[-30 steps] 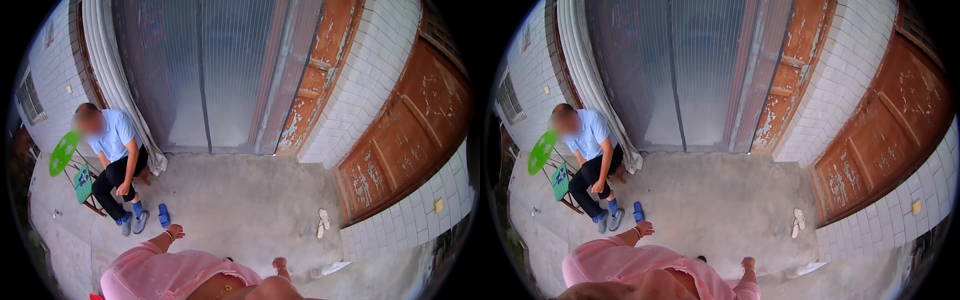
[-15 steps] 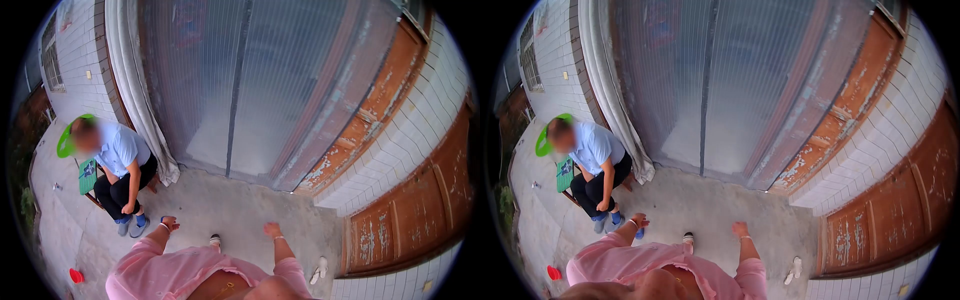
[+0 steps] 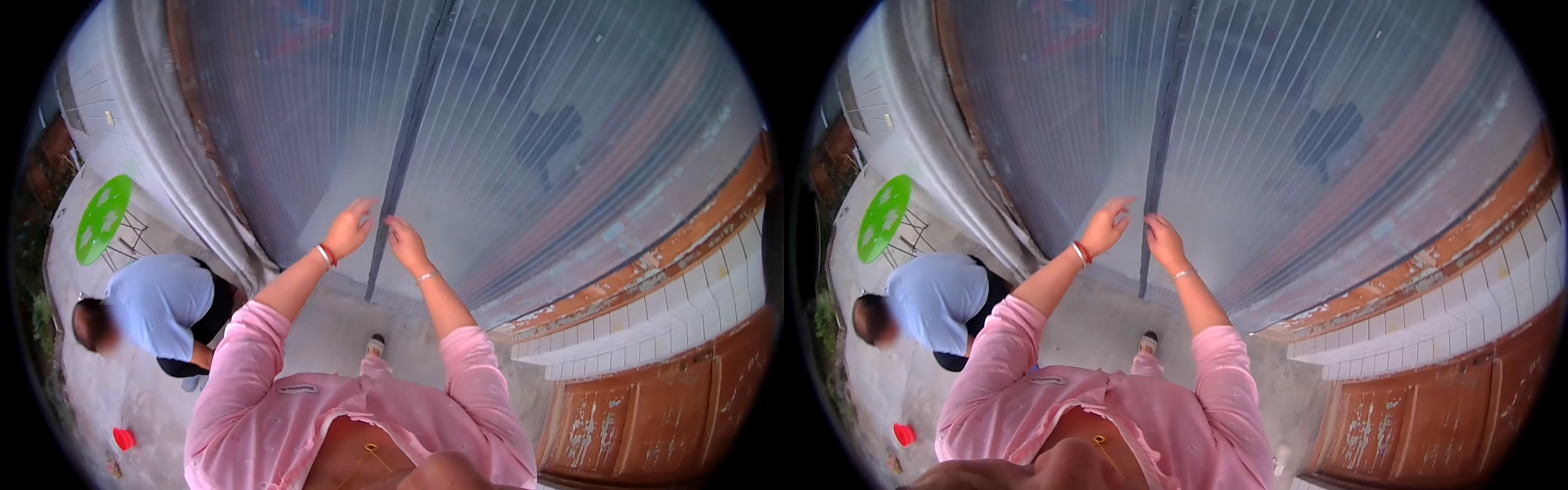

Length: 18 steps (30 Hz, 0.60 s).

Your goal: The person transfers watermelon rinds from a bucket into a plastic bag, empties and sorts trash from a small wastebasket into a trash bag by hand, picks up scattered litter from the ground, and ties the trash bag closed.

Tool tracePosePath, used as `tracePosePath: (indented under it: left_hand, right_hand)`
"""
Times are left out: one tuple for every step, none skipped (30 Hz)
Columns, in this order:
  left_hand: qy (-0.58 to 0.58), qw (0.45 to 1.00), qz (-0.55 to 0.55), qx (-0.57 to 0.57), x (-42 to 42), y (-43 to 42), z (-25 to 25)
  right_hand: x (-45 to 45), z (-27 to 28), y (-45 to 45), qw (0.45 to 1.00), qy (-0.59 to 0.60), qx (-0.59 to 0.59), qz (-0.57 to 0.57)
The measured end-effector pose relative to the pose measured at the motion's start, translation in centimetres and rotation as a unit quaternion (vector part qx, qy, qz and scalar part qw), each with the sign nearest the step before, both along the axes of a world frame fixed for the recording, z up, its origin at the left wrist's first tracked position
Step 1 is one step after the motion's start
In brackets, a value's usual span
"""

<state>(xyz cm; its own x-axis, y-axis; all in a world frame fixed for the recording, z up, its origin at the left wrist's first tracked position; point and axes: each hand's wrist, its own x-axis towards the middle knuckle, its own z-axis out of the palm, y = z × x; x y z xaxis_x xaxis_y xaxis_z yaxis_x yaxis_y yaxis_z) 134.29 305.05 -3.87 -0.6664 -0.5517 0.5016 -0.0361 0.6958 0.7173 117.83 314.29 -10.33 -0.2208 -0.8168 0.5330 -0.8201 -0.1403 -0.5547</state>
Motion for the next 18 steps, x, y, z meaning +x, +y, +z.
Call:
tracePosePath:
  left_hand:
    - [0.004,0.999,-0.027,-0.033,-2.4,-1.1,2.1]
    - [-0.001,0.995,-0.025,-0.095,-4.9,-2.5,3.2]
    - [-0.009,0.987,-0.027,-0.155,-7.3,-3.6,4.2]
    - [-0.011,0.974,-0.027,-0.226,-10.3,-5.3,5.1]
    - [-0.019,0.966,-0.042,-0.254,-12.8,-7.3,5.2]
    - [-0.035,0.959,-0.039,-0.278,-15.2,-9.1,5.4]
    - [-0.053,0.952,-0.038,-0.299,-17.3,-10.9,5.3]
    - [-0.071,0.944,-0.038,-0.321,-19.3,-13.0,5.3]
    - [-0.102,0.928,-0.037,-0.357,-21.5,-15.5,5.1]
    - [-0.126,0.917,-0.022,-0.378,-23.0,-17.8,4.7]
    - [-0.149,0.905,-0.004,-0.398,-24.2,-19.6,5.1]
    - [-0.170,0.893,0.015,-0.415,-25.4,-21.6,5.5]
    - [-0.154,0.907,0.050,-0.388,-26.0,-23.7,5.9]
    - [-0.138,0.918,0.083,-0.361,-26.5,-25.8,6.2]
    - [-0.107,0.923,0.123,-0.349,-27.1,-28.1,6.4]
    - [-0.075,0.924,0.159,-0.339,-27.4,-30.5,6.8]
    - [-0.051,0.913,0.205,-0.349,-27.7,-33.1,6.8]
    - [-0.026,0.900,0.250,-0.356,-27.9,-35.7,6.6]
  right_hand:
    - [-1.6,1.3,-2.7,1.000,0.013,0.012,0.008]
    - [-3.6,1.9,-5.0,0.999,0.026,0.025,0.013]
    - [-5.6,1.6,-6.4,0.997,0.055,0.056,0.003]
    - [-8.1,2.1,-8.6,0.993,0.090,0.075,-0.009]
    - [-10.9,2.8,-10.6,0.988,0.121,0.094,-0.025]
    - [-13.8,3.4,-11.9,0.990,0.115,0.075,-0.009]
    - [-16.5,3.7,-12.9,0.993,0.106,0.060,0.007]
    - [-18.8,3.9,-14.0,0.994,0.097,0.043,0.021]
    - [-20.8,4.7,-14.9,0.994,0.102,0.038,0.009]
    - [-22.3,5.4,-15.4,0.993,0.109,0.037,-0.001]
    - [-24.1,5.8,-16.0,0.992,0.118,0.038,-0.008]
    - [-26.8,5.7,-16.6,0.993,0.106,0.025,-0.040]
    - [-29.7,6.1,-16.4,0.993,0.096,0.012,-0.071]
    - [-32.8,6.3,-15.8,0.991,0.085,-0.003,-0.105]
    - [-35.4,7.1,-14.5,0.992,0.042,-0.011,-0.122]
    - [-37.4,8.5,-12.4,0.989,-0.002,-0.024,-0.144]
    - [-39.4,9.3,-10.3,0.985,-0.026,-0.019,-0.169]
    - [-41.2,9.8,-8.2,0.979,-0.050,-0.015,-0.195]
